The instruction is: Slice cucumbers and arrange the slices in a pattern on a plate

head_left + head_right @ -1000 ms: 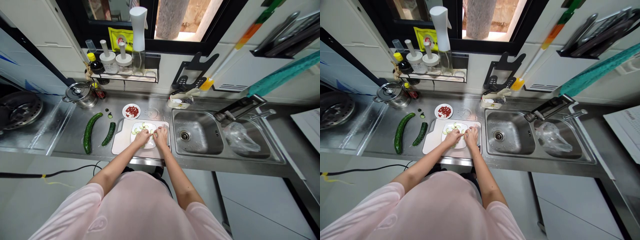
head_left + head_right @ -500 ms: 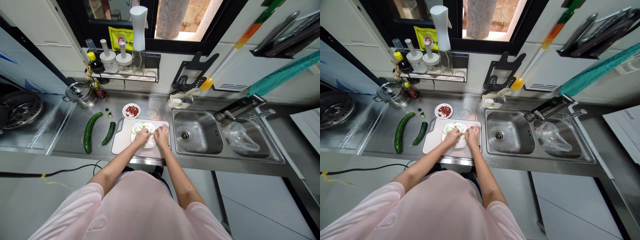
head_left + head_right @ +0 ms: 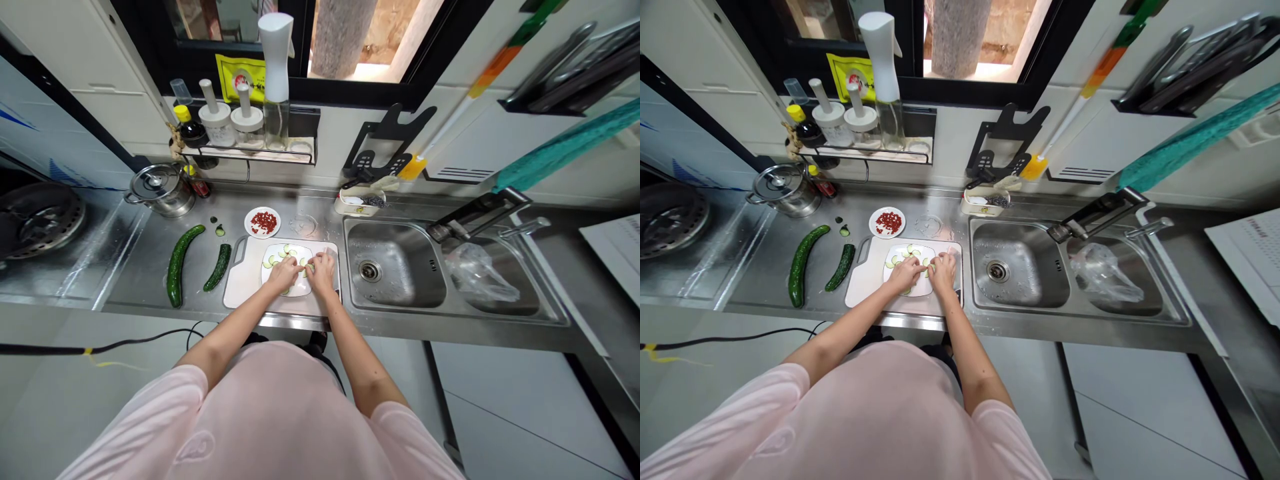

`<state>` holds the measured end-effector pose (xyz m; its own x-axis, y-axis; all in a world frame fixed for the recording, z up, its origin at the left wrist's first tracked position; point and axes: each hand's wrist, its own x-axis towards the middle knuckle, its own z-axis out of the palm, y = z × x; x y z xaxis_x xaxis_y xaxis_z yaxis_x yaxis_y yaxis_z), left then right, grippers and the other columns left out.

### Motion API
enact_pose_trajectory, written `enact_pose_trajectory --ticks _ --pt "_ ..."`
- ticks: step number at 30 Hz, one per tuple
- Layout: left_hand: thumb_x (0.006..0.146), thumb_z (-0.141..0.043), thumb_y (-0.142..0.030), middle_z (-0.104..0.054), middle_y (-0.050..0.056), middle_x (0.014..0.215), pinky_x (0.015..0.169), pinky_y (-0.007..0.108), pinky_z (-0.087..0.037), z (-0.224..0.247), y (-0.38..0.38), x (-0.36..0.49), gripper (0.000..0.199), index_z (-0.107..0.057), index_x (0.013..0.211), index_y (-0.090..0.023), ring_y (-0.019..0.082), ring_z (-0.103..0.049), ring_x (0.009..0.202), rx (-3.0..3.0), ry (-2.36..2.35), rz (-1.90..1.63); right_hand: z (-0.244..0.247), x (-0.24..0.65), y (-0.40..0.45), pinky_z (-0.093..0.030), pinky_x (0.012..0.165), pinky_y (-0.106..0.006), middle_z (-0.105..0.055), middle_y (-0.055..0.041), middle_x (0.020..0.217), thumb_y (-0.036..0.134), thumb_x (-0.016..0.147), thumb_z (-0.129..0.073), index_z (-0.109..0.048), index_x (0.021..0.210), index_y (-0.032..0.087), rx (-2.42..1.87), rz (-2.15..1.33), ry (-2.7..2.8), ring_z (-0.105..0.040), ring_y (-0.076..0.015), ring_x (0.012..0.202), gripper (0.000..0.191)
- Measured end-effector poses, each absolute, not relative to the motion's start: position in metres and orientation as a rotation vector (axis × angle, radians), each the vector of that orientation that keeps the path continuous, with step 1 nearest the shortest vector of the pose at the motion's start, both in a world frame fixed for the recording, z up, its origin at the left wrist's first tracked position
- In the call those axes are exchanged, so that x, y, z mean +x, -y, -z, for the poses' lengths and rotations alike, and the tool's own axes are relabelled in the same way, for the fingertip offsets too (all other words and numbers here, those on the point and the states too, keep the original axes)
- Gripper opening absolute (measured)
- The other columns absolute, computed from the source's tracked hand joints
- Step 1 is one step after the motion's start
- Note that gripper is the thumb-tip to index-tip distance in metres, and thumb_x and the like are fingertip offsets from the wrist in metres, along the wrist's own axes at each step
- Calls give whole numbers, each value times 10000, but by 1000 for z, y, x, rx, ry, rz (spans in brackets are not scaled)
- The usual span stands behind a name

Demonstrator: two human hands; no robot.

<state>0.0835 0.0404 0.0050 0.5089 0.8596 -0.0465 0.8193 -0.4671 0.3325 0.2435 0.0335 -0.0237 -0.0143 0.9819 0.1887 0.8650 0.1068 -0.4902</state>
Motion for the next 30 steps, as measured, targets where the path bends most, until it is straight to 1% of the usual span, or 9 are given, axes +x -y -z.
enact_pose_trajectory --ticks 5,11,14,19,30 --pt "868 -422 -180 -532 82 1016 762 296 -394 -4 -40 83 307 -660 1047 -252 204 -462 967 2394 -1400 -228 24 243 -34 -303 950 -411 -452 -103 1157 278 814 -523 -620 894 191 -1786 -327 1906 -321 -276 1135 153" --pt "869 -425 -199 -535 71 1006 770 290 -407 -3 -40 81 317 -644 1091 -256 194 -470 964 2395 -1423 -254 21 246 -32 -300 957 -413 -457 -102 1140 269 820 -511 -627 899 188 -1776 -310 1867 -333 -271 1124 162" --pt "875 -432 -221 -541 69 993 779 287 -411 0 -39 78 305 -637 1099 -251 190 -482 964 2370 -1464 -312 16 249 -30 -293 967 -409 -463 -100 1127 264 826 -505 -627 903 189 -1769 -295 1837 -340 -263 1115 163" --pt "876 -438 -223 -558 71 969 831 305 -415 1 -34 73 281 -651 1060 -229 191 -497 961 2311 -1521 -425 6 251 -22 -306 953 -407 -472 -105 1115 259 837 -496 -630 900 186 -1739 -289 1800 -351 -264 1115 165" --pt "880 -449 -244 -600 56 970 843 287 -419 -9 -27 61 264 -659 1040 -231 174 -519 962 2207 -1594 -590 -1 238 4 -288 973 -415 -499 -98 1089 267 842 -496 -630 895 188 -1658 -288 1821 -392 -253 1101 165"
